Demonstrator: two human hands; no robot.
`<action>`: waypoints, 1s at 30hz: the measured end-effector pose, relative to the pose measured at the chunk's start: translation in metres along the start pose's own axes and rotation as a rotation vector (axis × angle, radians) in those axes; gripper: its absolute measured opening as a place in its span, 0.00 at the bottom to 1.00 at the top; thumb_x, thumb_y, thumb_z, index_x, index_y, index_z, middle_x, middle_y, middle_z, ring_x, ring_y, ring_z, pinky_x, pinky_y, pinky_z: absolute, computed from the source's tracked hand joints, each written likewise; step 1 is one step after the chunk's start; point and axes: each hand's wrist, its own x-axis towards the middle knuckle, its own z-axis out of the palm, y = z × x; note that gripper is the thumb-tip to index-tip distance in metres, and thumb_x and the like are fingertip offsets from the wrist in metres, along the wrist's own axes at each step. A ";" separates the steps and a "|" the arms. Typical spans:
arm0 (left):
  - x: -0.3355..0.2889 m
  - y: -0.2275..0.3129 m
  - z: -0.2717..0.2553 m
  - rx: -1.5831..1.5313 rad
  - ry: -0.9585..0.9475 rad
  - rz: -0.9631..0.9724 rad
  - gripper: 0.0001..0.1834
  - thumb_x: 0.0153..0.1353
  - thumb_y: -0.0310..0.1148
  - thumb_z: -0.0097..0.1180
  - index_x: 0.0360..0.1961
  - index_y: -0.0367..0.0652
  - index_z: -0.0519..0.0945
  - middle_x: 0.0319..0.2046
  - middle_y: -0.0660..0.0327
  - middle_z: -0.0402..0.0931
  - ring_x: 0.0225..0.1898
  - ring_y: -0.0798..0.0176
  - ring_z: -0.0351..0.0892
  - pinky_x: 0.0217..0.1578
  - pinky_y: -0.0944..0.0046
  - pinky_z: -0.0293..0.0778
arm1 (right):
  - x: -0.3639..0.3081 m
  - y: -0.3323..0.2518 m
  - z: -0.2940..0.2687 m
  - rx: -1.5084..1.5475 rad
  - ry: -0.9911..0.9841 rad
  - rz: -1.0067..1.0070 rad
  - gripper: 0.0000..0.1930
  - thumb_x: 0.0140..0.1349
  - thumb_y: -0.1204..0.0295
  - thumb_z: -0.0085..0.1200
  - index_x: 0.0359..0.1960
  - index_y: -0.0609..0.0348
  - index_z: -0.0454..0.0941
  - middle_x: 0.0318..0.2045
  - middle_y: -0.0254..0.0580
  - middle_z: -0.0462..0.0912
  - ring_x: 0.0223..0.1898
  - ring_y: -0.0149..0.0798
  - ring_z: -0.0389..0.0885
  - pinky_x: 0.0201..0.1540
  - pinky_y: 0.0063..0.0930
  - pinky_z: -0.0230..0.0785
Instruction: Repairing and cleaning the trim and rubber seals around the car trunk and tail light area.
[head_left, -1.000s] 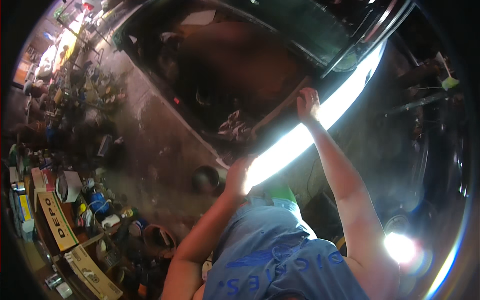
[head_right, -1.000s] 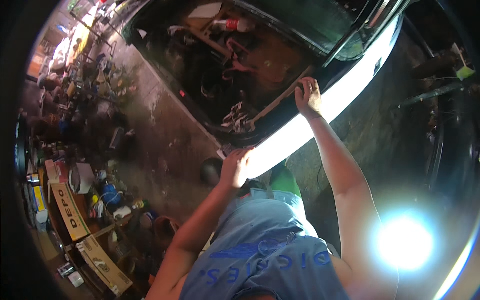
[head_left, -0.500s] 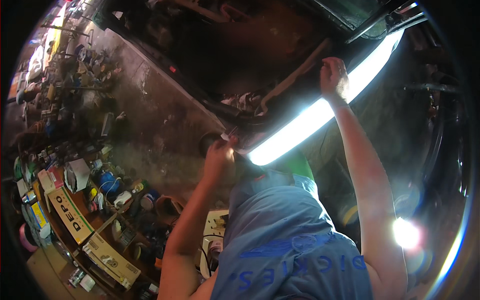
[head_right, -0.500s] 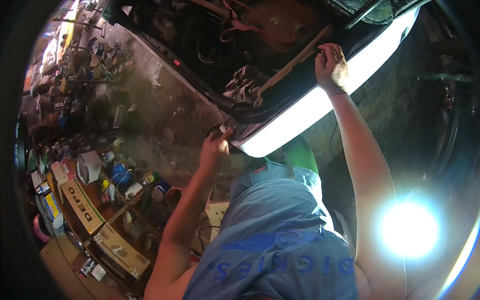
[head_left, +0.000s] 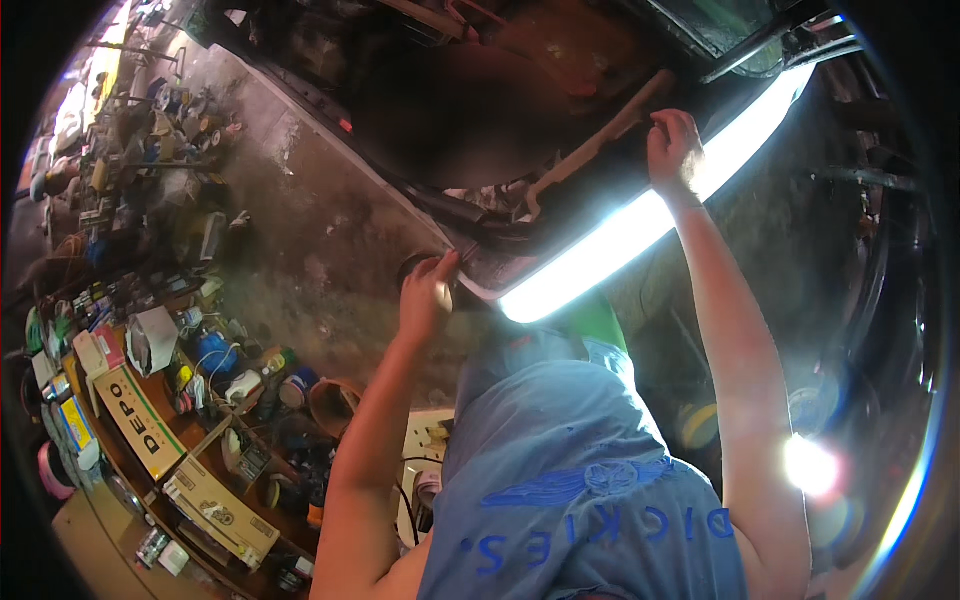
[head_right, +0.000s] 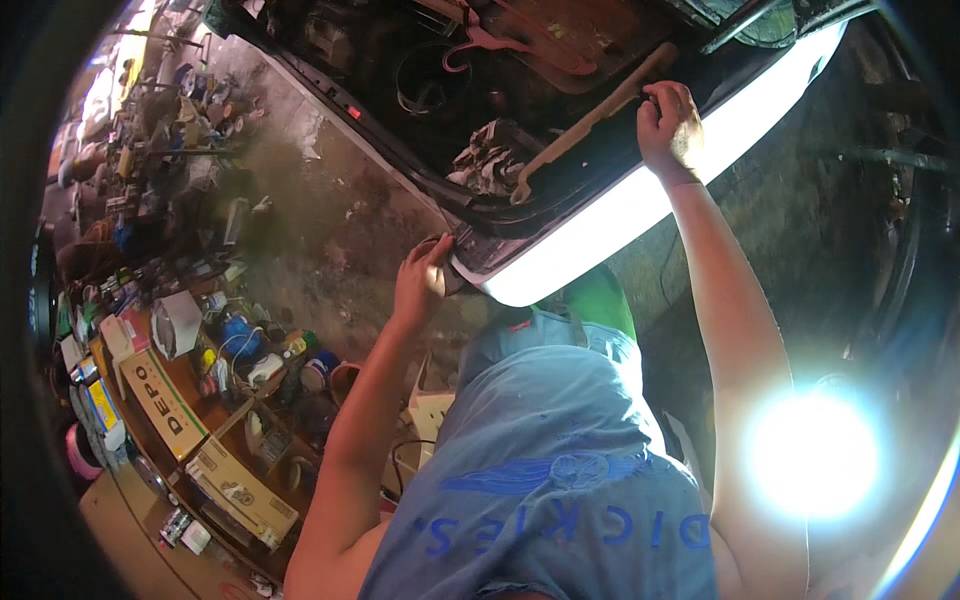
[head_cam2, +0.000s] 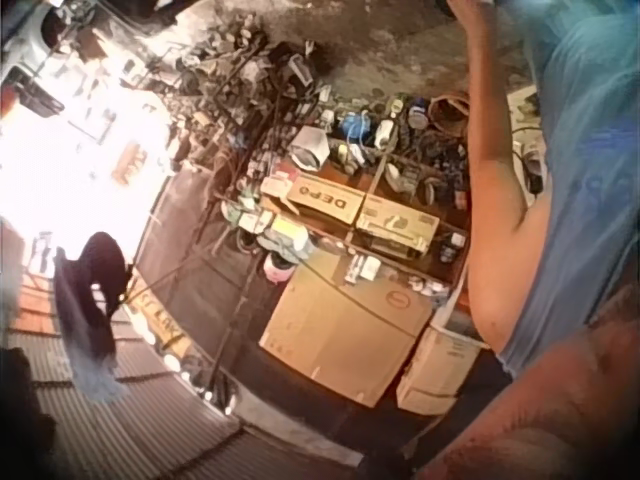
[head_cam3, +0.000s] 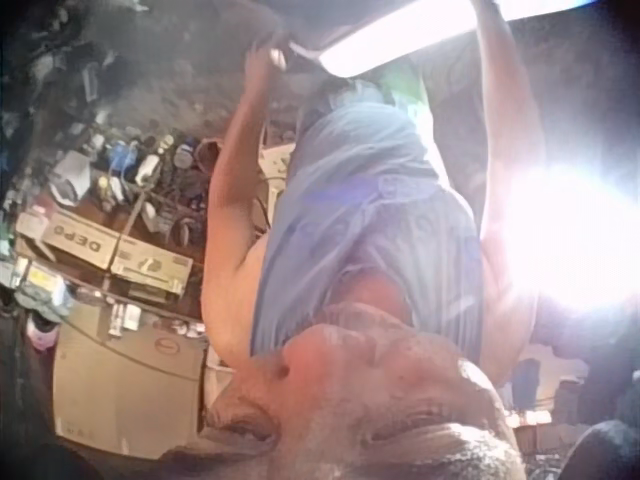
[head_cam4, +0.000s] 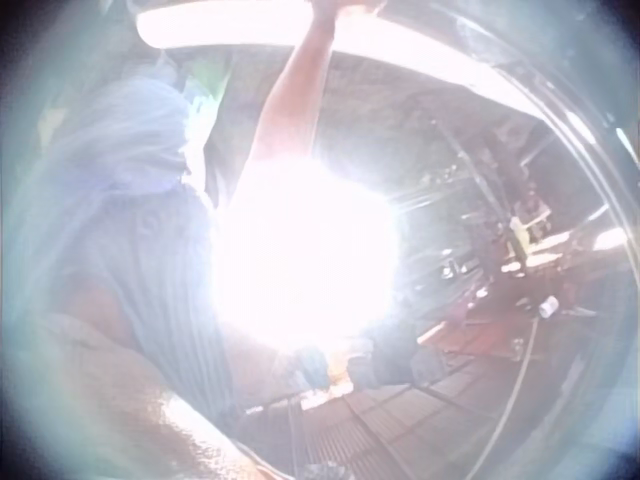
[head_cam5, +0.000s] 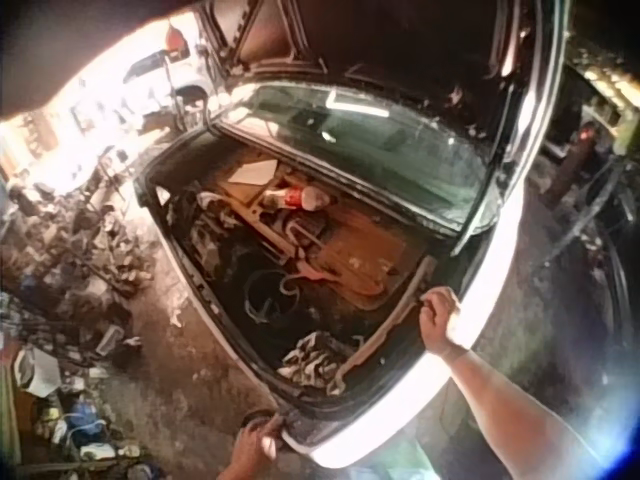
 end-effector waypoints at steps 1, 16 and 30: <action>-0.001 -0.002 0.000 -0.063 0.002 -0.023 0.26 0.56 0.22 0.49 0.59 0.46 0.78 0.48 0.51 0.81 0.53 0.48 0.77 0.51 0.51 0.72 | 0.000 0.000 0.000 0.024 -0.010 0.016 0.09 0.56 0.75 0.52 0.39 0.54 0.78 0.42 0.41 0.80 0.42 0.48 0.81 0.43 0.40 0.76; 0.013 -0.008 -0.040 -0.347 -0.355 0.082 0.30 0.57 0.20 0.55 0.62 0.53 0.77 0.61 0.47 0.71 0.65 0.44 0.67 0.60 0.54 0.70 | 0.002 -0.004 -0.003 0.055 -0.063 0.085 0.09 0.56 0.74 0.50 0.38 0.55 0.79 0.42 0.43 0.80 0.42 0.48 0.80 0.45 0.40 0.74; 0.002 0.093 -0.023 -0.205 -0.051 0.119 0.24 0.61 0.22 0.54 0.60 0.41 0.76 0.47 0.48 0.80 0.51 0.48 0.78 0.53 0.54 0.73 | -0.004 0.015 0.011 0.056 0.098 -0.064 0.07 0.57 0.77 0.51 0.36 0.55 0.79 0.40 0.43 0.80 0.42 0.49 0.80 0.45 0.41 0.74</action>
